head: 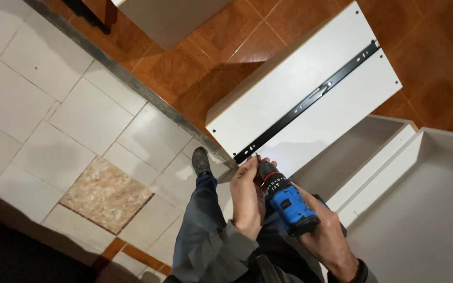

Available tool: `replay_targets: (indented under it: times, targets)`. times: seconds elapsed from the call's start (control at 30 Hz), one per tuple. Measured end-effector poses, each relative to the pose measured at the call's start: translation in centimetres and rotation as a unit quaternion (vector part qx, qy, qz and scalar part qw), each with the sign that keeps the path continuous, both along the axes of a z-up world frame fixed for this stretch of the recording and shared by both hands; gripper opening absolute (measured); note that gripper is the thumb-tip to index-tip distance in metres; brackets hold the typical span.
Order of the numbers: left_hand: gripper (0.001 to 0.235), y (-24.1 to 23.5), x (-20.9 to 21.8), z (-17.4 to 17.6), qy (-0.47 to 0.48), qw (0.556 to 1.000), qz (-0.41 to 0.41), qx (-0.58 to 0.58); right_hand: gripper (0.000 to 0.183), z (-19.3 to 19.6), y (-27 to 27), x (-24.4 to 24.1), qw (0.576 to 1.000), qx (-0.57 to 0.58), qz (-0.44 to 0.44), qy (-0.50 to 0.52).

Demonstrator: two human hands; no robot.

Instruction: The person assembles white drawer boxes on a tiled floor. They position drawer fronts, align black metal drawer slides along the edges, measure with a tape measure, and drive screws using a cordless drill, working on several drawer pieces one after another.

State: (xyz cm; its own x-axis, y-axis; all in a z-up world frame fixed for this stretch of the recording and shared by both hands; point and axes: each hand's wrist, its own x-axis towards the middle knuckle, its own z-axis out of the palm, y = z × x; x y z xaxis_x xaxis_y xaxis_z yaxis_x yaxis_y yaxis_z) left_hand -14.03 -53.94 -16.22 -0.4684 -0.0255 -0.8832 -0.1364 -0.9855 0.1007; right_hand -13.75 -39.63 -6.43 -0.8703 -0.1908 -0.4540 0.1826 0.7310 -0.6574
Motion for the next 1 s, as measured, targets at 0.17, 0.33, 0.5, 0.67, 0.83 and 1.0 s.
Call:
replay_targets:
  times: [0.17,0.33,0.5,0.67,0.83,1.0]
  targets:
    - [0.028,1.1,0.2,-0.2,0.023,0.999,0.037,-0.023,0.077,0.3,-0.4,-2.8,0.997,0.037,0.063,-0.035]
    - [0.031,1.5,0.2,-0.3,0.010,0.997,0.021,-0.071,0.079,-0.2,0.2,-3.3,0.995,0.041,0.062,-0.061]
    - [0.035,1.4,0.0,0.0,-0.002,0.997,0.007,-0.082,0.078,-0.9,0.6,-3.3,0.994,0.060,0.074,-0.052]
    - [0.036,1.3,-0.2,-0.4,-0.016,0.996,-0.017,-0.088,0.074,-1.6,0.8,-3.4,0.995,0.057,0.053,-0.069]
    - [0.035,1.4,0.1,-0.4,-0.007,0.996,-0.022,-0.088,0.071,-1.0,0.2,-4.3,0.993,0.079,0.064,-0.059]
    - [0.037,0.8,1.8,-1.0,-0.022,0.986,-0.056,-0.152,0.058,-0.1,0.0,-4.7,0.990,0.047,0.128,0.027]
